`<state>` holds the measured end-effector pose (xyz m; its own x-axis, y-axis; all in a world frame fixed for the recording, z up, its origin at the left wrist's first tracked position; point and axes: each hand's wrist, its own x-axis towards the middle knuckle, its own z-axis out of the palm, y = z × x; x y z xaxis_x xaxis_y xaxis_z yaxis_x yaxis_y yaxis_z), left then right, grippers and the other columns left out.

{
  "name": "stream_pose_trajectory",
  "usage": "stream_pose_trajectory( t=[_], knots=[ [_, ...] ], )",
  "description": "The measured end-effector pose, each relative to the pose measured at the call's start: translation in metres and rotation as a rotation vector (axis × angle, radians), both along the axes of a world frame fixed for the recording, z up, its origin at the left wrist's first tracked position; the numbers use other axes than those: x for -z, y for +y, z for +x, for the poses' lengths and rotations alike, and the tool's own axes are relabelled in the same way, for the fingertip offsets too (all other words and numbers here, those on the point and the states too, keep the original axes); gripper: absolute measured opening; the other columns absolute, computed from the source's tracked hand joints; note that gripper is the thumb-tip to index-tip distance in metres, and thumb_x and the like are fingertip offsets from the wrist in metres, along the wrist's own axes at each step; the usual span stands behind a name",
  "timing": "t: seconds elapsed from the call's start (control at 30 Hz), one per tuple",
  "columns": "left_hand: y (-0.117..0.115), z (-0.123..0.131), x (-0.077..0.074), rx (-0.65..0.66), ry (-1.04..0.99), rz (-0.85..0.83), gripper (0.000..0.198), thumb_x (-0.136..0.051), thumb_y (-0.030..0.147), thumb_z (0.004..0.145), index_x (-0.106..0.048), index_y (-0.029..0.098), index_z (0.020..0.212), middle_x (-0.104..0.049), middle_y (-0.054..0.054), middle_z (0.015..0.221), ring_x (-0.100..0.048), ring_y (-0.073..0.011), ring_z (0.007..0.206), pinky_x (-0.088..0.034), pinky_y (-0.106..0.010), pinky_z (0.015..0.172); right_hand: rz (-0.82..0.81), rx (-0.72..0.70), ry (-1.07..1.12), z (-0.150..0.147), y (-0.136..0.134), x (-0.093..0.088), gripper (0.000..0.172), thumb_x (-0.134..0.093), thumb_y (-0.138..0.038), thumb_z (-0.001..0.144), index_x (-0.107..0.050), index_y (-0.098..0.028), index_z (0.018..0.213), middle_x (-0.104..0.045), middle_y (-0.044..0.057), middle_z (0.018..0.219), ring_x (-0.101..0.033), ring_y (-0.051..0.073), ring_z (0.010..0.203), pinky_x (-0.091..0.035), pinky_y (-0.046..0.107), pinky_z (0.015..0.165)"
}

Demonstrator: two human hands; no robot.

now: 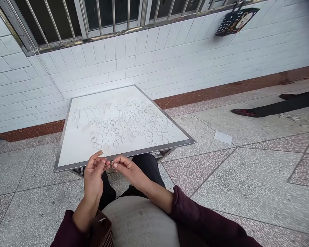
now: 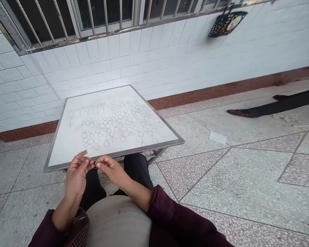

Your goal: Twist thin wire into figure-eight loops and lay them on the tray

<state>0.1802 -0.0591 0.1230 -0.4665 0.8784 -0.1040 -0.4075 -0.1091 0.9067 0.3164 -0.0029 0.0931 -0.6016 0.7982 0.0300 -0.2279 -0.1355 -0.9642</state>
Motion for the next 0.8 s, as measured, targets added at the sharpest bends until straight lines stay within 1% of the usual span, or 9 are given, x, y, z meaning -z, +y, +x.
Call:
stream_pose_trajectory(
  t=[0.1,0.17,0.2,0.3,0.4,0.53,0.6,0.7,0.8],
  knots=[
    [0.002,0.001,0.003,-0.019,-0.045,0.005,0.035,-0.08,0.027,0.075,-0.068,0.021,0.107,-0.064,0.001,0.082,-0.066,-0.0131,0.079,-0.054,-0.029,0.077,-0.156,-0.018,0.146,-0.004,-0.005,0.001,0.029,-0.07,-0.049,0.086,-0.06,-0.021,0.089,-0.062,0.001,0.09,-0.057,0.015,0.086,-0.046,0.031,0.083],
    [0.003,0.001,0.005,-0.027,-0.06,0.011,0.035,-0.08,0.026,0.074,-0.069,0.02,0.107,-0.064,0.001,0.082,-0.066,-0.0126,0.08,-0.053,-0.027,0.077,-0.226,-0.044,0.225,-0.006,-0.008,0.003,0.03,-0.069,-0.05,0.087,-0.057,-0.022,0.087,-0.063,0.001,0.088,-0.059,0.016,0.088,-0.046,0.032,0.086],
    [0.003,0.001,0.006,-0.027,-0.062,0.01,0.036,-0.081,0.026,0.074,-0.069,0.02,0.108,-0.064,0.002,0.082,-0.065,-0.0123,0.08,-0.052,-0.026,0.076,-0.232,-0.053,0.238,-0.007,-0.008,0.004,0.031,-0.068,-0.05,0.088,-0.056,-0.022,0.087,-0.062,0.0,0.084,-0.059,0.016,0.085,-0.046,0.033,0.086],
    [0.002,0.0,0.007,-0.006,-0.057,-0.001,0.037,-0.08,0.027,0.076,-0.068,0.021,0.11,-0.063,0.002,0.081,-0.065,-0.0119,0.081,-0.051,-0.024,0.074,-0.185,-0.057,0.221,-0.007,-0.008,0.007,0.03,-0.064,-0.05,0.091,-0.056,-0.022,0.088,-0.06,-0.002,0.072,-0.058,0.016,0.079,-0.045,0.034,0.086],
    [0.001,0.0,0.009,0.009,-0.05,-0.003,0.037,-0.079,0.027,0.077,-0.068,0.021,0.112,-0.062,0.002,0.081,-0.065,-0.0121,0.08,-0.051,-0.025,0.073,-0.176,-0.04,0.205,-0.006,-0.006,0.008,0.028,-0.064,-0.048,0.092,-0.057,-0.021,0.088,-0.056,-0.003,0.063,-0.059,0.017,0.08,-0.044,0.034,0.085],
    [0.001,0.002,0.012,0.005,-0.051,0.006,0.038,-0.079,0.027,0.077,-0.067,0.021,0.113,-0.062,0.002,0.082,-0.063,-0.0116,0.079,-0.053,-0.025,0.075,-0.207,-0.03,0.205,-0.006,-0.005,0.006,0.031,-0.064,-0.05,0.091,-0.056,-0.021,0.086,-0.053,-0.004,0.061,-0.058,0.016,0.076,-0.044,0.033,0.082],
    [0.002,0.003,0.012,-0.008,-0.048,0.007,0.039,-0.079,0.027,0.076,-0.067,0.021,0.113,-0.062,0.002,0.081,-0.063,-0.011,0.077,-0.053,-0.025,0.074,-0.213,-0.036,0.209,-0.006,-0.005,0.007,0.032,-0.063,-0.052,0.091,-0.056,-0.021,0.086,-0.049,-0.005,0.06,-0.055,0.015,0.07,-0.045,0.032,0.08],
    [0.002,0.003,0.013,-0.006,-0.032,0.014,0.039,-0.08,0.027,0.076,-0.067,0.021,0.112,-0.061,0.002,0.08,-0.062,-0.01,0.074,-0.053,-0.024,0.073,-0.146,-0.02,0.15,-0.006,-0.004,0.01,0.031,-0.061,-0.052,0.092,-0.057,-0.021,0.088,-0.044,-0.007,0.058,-0.045,0.012,0.059,-0.043,0.028,0.068],
    [0.002,0.0,0.011,-0.014,0.024,0.023,0.038,-0.079,0.028,0.076,-0.067,0.021,0.112,-0.061,0.003,0.079,-0.062,-0.0093,0.071,-0.053,-0.024,0.073,-0.032,-0.019,0.046,-0.003,-0.003,0.014,0.033,-0.059,-0.054,0.092,-0.057,-0.021,0.09,-0.04,-0.008,0.058,-0.036,0.011,0.053,-0.034,0.024,0.055]
  ],
)
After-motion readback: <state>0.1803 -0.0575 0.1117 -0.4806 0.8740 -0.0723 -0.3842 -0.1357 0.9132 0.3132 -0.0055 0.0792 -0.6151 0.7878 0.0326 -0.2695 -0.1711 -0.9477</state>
